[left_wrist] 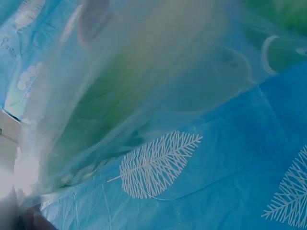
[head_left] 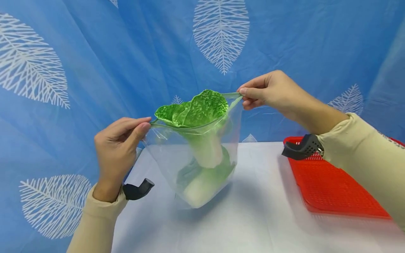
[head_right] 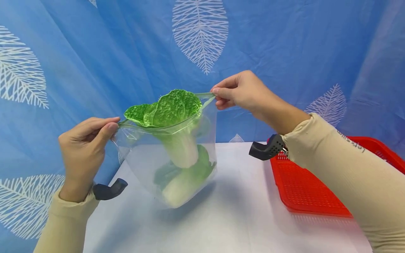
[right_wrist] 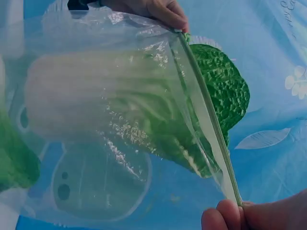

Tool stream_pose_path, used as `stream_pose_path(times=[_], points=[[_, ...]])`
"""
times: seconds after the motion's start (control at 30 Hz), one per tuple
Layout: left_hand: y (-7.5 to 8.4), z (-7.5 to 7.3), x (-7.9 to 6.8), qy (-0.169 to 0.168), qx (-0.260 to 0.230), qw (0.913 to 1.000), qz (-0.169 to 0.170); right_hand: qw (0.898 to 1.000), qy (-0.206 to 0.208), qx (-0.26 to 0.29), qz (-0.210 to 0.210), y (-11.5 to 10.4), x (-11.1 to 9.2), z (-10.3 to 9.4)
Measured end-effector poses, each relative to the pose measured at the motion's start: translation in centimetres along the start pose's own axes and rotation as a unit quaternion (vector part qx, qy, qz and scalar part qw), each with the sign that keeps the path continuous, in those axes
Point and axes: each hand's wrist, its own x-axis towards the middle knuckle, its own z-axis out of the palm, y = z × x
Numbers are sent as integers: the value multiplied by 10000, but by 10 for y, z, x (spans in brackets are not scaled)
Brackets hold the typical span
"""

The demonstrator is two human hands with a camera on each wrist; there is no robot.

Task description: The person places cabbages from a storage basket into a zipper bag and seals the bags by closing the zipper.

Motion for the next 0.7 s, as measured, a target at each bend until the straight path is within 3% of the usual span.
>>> stream_pose_path(times=[0.47, 0.7], points=[[-3, 4, 1, 492, -215, 9983, 217, 9967, 139, -788, -157, -1, -4, -3], [-5, -1, 0, 495, -27, 9984, 261, 9980, 5, -598, -220, 4, -1, 0]])
